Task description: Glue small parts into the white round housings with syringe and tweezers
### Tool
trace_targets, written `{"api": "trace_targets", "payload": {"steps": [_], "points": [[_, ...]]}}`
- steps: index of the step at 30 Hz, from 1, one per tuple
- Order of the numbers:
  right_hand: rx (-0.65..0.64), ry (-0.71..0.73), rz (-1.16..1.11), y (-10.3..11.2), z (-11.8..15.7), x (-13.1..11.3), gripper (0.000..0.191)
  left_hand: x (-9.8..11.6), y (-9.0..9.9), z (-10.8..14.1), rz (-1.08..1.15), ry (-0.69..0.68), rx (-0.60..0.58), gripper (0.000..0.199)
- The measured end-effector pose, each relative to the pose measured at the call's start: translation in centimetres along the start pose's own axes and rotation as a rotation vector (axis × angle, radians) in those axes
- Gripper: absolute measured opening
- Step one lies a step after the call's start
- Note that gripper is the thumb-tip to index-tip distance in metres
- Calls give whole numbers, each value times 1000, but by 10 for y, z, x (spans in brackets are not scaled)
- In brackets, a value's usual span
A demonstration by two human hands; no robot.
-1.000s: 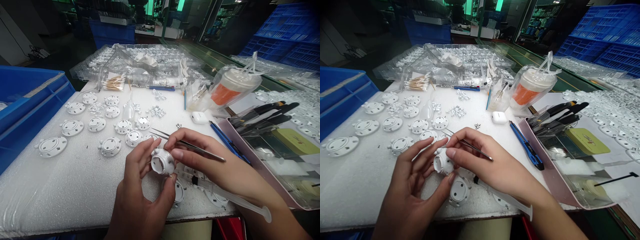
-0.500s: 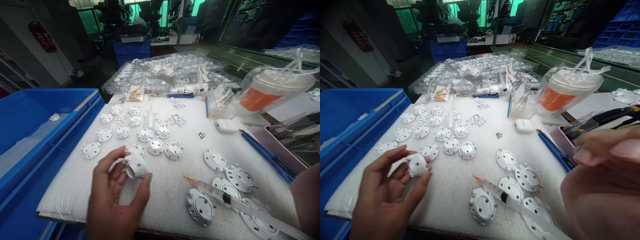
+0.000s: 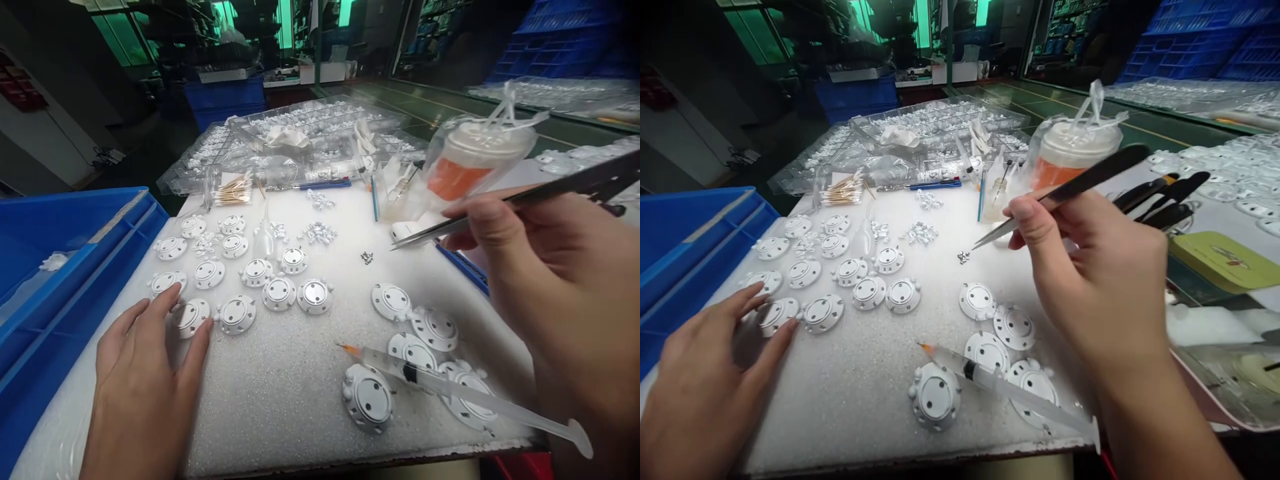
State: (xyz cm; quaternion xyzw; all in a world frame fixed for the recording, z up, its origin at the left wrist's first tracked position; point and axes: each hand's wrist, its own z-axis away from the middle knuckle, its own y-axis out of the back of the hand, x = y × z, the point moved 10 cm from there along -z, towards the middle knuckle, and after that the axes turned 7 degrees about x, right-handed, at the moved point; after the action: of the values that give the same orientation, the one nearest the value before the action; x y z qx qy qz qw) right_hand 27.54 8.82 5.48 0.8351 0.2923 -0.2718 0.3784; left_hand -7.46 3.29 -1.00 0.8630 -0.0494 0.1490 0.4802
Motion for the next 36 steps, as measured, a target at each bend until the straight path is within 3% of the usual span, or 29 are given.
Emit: {"api": "trace_targets", "payload": {"steps": [3, 7, 11, 13, 14, 17, 18, 20, 22, 25, 30, 34, 36], "points": [[58, 18, 202, 3, -4, -1, 29, 7, 8, 2, 4, -74, 94, 49], [-131, 65, 272, -21, -3, 0, 28, 20, 31, 9, 30, -163, 284, 36], [-322, 62, 244, -40, 1, 6, 31, 30, 36, 14, 108, -133, 295, 36], [-379, 47, 269, -46, 3, 11, 32, 45, 39, 17, 205, -159, 307, 33], [-396, 41, 284, -48, 3, 13, 32, 57, 39, 20, 251, -194, 299, 33], [-426, 40, 271, -54, 5, 18, 31, 96, 22, 34, 355, -329, 112, 38], [-412, 49, 259, -54, 4, 18, 32, 102, 18, 39, 390, -313, 79, 42], [-334, 60, 244, -47, 1, 16, 37, 114, 6, 50, 492, -289, 4, 63], [-230, 43, 234, -32, -4, 14, 42, 132, -7, 64, 567, -354, -91, 78], [-229, 25, 209, -19, -4, 8, 42, 146, -14, 73, 592, -404, -72, 79], [-614, 78, 53, -32, 13, -5, 40, 157, -12, 73, 553, -511, -24, 73], [-1096, 200, 6, -50, 51, -13, 25, 146, -10, 71, 591, -455, -15, 72], [-1221, 274, 24, -52, 65, -17, 32, 142, -10, 71, 615, -426, -22, 74]]}}
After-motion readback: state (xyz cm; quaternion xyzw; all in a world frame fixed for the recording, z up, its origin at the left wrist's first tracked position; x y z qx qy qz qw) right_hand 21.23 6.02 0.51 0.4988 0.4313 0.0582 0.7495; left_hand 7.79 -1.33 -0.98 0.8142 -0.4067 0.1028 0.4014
